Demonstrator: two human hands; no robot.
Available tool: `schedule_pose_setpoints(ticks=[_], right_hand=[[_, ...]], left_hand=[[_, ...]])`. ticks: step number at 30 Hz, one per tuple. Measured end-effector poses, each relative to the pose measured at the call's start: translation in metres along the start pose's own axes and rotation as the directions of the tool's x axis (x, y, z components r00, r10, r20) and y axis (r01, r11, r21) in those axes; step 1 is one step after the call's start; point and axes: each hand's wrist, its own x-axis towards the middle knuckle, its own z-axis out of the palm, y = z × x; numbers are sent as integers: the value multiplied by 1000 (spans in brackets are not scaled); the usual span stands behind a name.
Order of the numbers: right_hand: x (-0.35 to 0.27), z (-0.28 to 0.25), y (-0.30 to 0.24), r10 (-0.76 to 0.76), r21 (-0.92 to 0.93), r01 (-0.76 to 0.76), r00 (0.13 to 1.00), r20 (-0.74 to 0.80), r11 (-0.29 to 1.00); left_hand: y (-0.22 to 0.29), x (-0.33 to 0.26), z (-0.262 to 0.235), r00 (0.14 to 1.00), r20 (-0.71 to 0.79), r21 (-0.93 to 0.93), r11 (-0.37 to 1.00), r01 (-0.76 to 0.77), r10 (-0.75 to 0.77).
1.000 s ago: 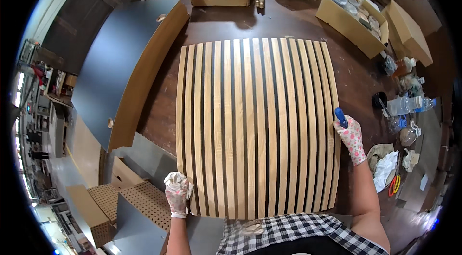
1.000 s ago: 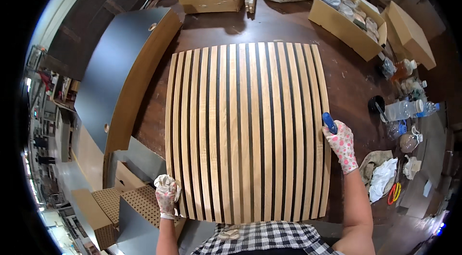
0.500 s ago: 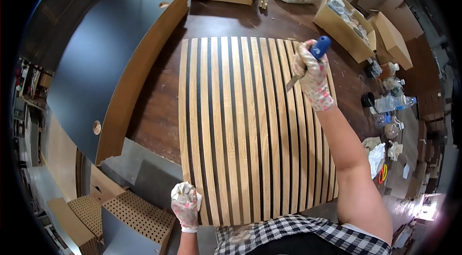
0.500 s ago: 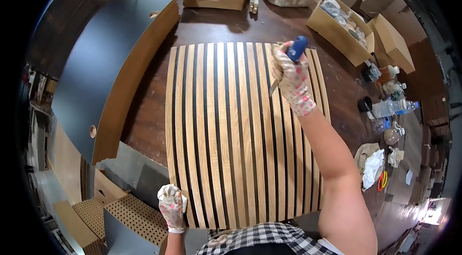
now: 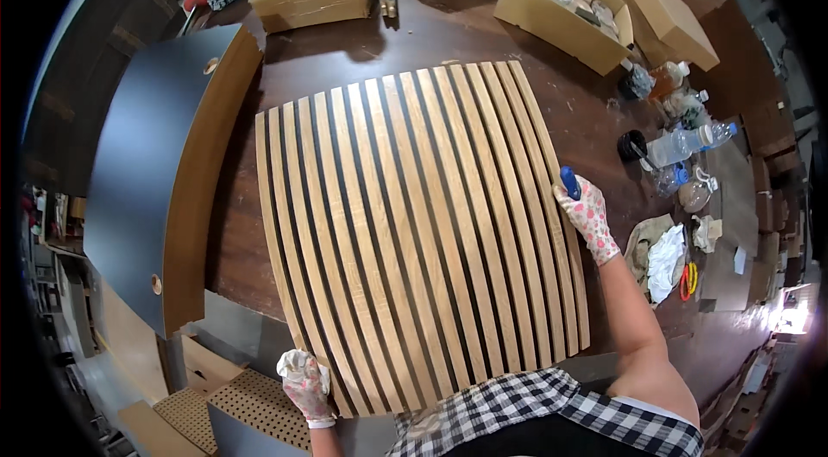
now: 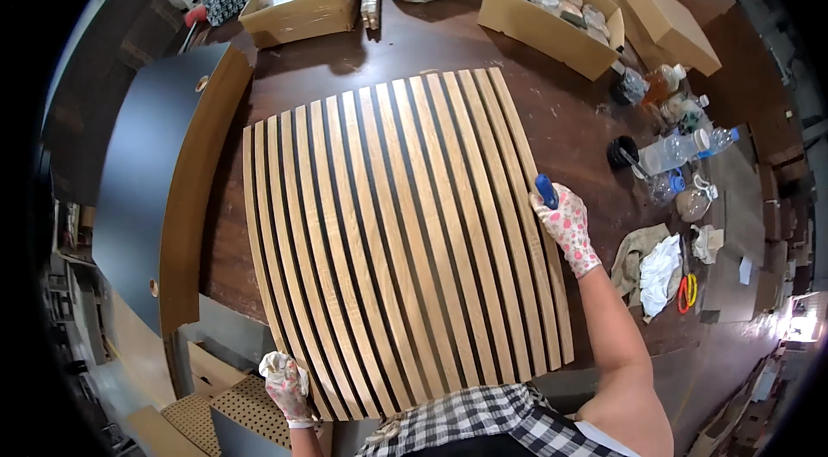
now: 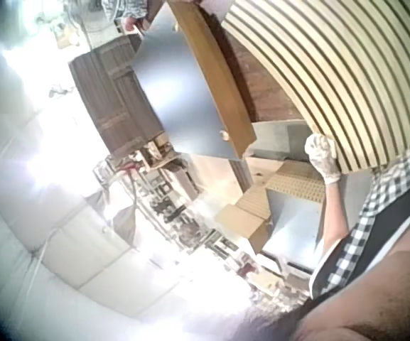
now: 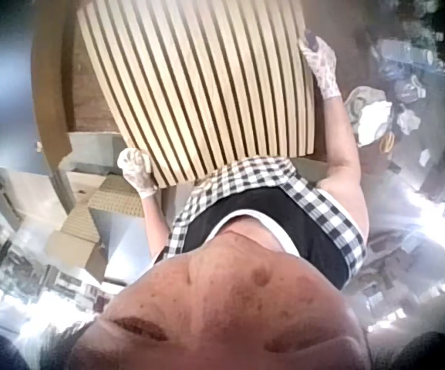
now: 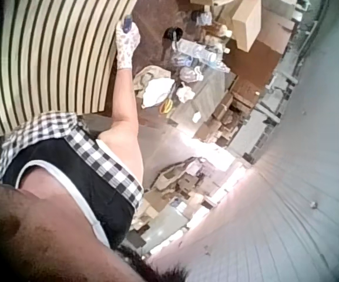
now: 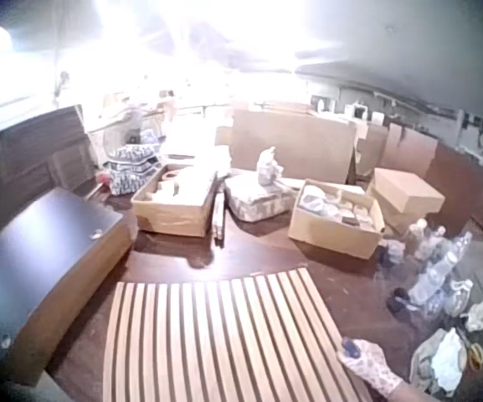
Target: The person wipes and polishes wood panels with a cloth and a spray bottle, turning the panels over to treat both sides and cleaning the edges.
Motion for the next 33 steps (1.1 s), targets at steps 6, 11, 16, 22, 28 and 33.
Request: schedule_pose_setpoints(ticks=[6,11,16,22,28,33], right_hand=[[18,-11,2,-25,127,7,989,143,992],[36,-15,-8,-61,94,39,966,251,995],[53,-10,-14,-167,67,154,946,278,986],[85,-24,-52,-414,839,327,900,-136,434],[95,5,-178,-435,879,-124,894,-102,-460],[131,53,-252,-432,902,-116,898,-84,-416]], left_hand=[[-9,-20,3,997,-69,-7,1000,-21,21],[-18,-47,6,988,-149,3,1000,29,-28],[-26,-65,7,983,-163,-127,990,64,-84],[-30,-66,5,961,-274,55,997,53,-36],[-22,-70,15,963,-220,405,913,-53,153],[7,-61,33,889,-371,308,939,-156,269]])
